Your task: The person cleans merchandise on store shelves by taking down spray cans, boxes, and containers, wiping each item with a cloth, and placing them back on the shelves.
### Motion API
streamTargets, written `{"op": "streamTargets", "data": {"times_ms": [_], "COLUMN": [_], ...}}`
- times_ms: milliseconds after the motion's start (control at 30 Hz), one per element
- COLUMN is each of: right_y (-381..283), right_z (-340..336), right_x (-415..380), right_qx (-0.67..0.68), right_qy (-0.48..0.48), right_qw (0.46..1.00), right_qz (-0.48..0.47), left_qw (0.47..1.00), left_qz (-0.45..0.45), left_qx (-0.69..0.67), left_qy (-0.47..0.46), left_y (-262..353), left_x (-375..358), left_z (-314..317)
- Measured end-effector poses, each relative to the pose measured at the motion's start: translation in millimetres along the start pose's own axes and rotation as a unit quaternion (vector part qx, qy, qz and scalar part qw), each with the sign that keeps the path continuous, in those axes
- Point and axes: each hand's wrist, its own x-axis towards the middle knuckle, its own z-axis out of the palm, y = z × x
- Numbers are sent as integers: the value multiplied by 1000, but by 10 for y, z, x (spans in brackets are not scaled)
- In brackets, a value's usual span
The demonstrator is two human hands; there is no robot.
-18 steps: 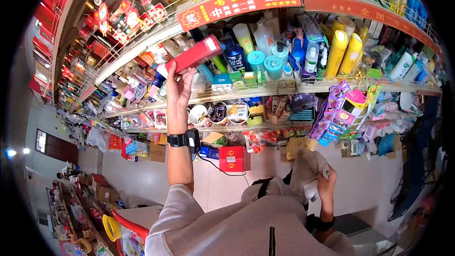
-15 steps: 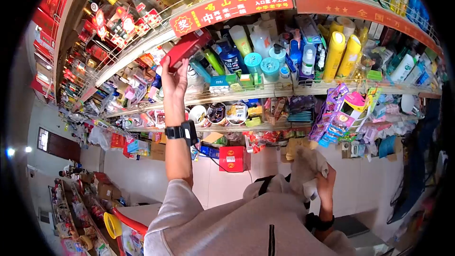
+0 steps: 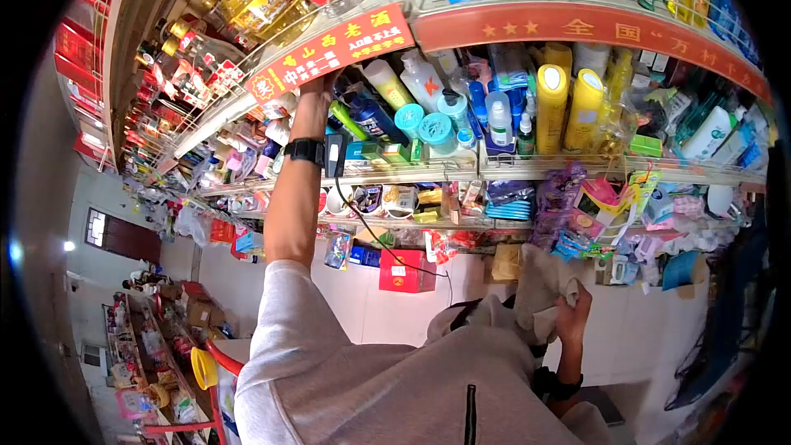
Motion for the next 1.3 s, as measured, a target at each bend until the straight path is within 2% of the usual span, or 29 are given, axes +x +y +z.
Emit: {"op": "streamTargets", "data": {"times_ms": [67,200,300,367,400,500,600,667,800,900,1000,1067,1167,1233,1300], "right_y": [-166,-179,-218,-51,-65,-73,167,260,104,1,186,169,136,213,590], "right_z": [-119,-317,-379,-396,-474,-666,-704,-725,-825,-909,-879,-870,-817,-699,-484], "right_x": [69,221,252,240,258,356,347,369,431,501,560,655,768,816,875], "right_qx": [45,45,77,78,77,97,111,83,55,63,104,115,78,67,-52], "right_qy": [-4,-17,11,83,80,-27,-14,20,36,7,28,-13,-54,-42,-38], "right_qw": [999,998,997,993,994,991,985,992,991,989,989,991,994,996,995], "right_qz": [24,41,-3,12,16,90,134,97,113,132,102,60,52,49,-78], "left_qw": [1000,997,991,984,980,965,947,934,905,876,840,810,755,711,665], "left_qz": [1,2,7,12,14,24,32,38,53,63,75,87,119,153,197], "left_qx": [20,76,133,175,197,262,318,354,423,478,537,579,642,681,709], "left_qy": [13,12,6,2,3,9,17,20,20,13,-4,-19,-55,-90,-130], "left_y": [-38,-171,-320,-436,-487,-634,-773,-838,-887,-880,-821,-786,-722,-662,-560], "left_x": [-29,-45,0,42,56,80,83,101,173,235,276,266,234,193,108], "left_z": [59,162,332,443,484,599,670,695,753,749,702,637,539,446,340]}}
